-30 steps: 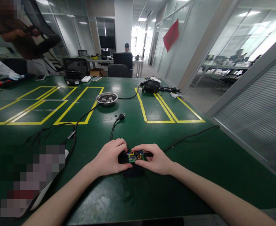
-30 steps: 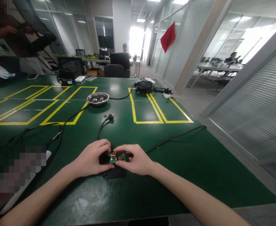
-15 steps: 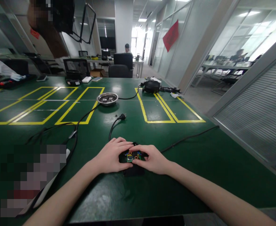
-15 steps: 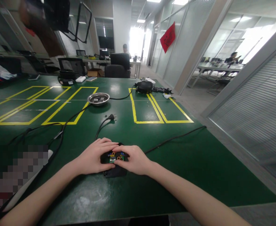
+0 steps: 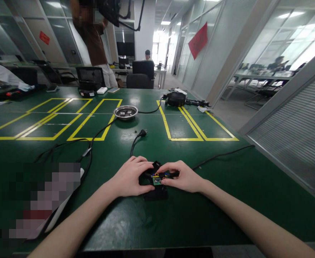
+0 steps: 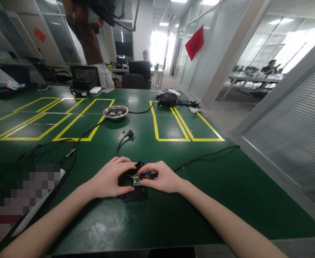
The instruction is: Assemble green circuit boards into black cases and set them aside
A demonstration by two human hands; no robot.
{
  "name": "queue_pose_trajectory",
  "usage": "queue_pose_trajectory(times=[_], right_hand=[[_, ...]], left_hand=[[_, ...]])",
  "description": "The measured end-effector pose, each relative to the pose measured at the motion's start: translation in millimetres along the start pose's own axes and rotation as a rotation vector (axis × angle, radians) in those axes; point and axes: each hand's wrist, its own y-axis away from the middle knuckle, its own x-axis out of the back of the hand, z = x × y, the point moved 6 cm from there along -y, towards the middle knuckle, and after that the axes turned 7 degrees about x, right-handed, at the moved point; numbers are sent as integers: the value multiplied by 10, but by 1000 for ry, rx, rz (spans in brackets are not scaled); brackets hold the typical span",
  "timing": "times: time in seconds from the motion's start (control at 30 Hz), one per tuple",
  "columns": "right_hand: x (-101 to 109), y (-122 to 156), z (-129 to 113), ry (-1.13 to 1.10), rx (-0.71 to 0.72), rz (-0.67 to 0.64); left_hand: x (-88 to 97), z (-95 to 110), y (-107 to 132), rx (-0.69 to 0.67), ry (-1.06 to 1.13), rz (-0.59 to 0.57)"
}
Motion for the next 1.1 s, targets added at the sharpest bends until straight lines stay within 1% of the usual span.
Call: queue_pose_trajectory(times=[0.1, 0.2, 0.3, 0.37, 0.47, 0.67, 0.83, 0.93, 1.03, 1.1], right_hand=[[46, 15, 7, 17, 29, -31], [84, 26, 21, 30, 54, -66], [55, 20, 25, 58, 88, -120], [21, 12, 27, 107, 107, -127], [-29, 7, 49, 176, 100, -91], [-145, 5, 96, 227, 101, -2], [-195, -23, 111, 317, 116, 44], [-198, -35, 111, 303, 116, 62], [-181, -32, 81, 237, 147, 94], [-185, -25, 54, 208, 176, 80]], left_hand=[[4, 2, -5, 26, 4, 0], [-7, -1, -9, 45, -3, -25], [-24, -5, -10, 42, -1, -46], [-30, -6, -11, 35, -1, -45], [-32, 1, -13, 22, -6, -45], [-48, -1, -21, 15, -7, -54], [-53, -8, -16, -5, -2, 0], [-53, -18, -15, 4, -8, 35], [-58, -11, -15, 13, -4, 46], [-58, 4, -15, 12, 1, 51]])
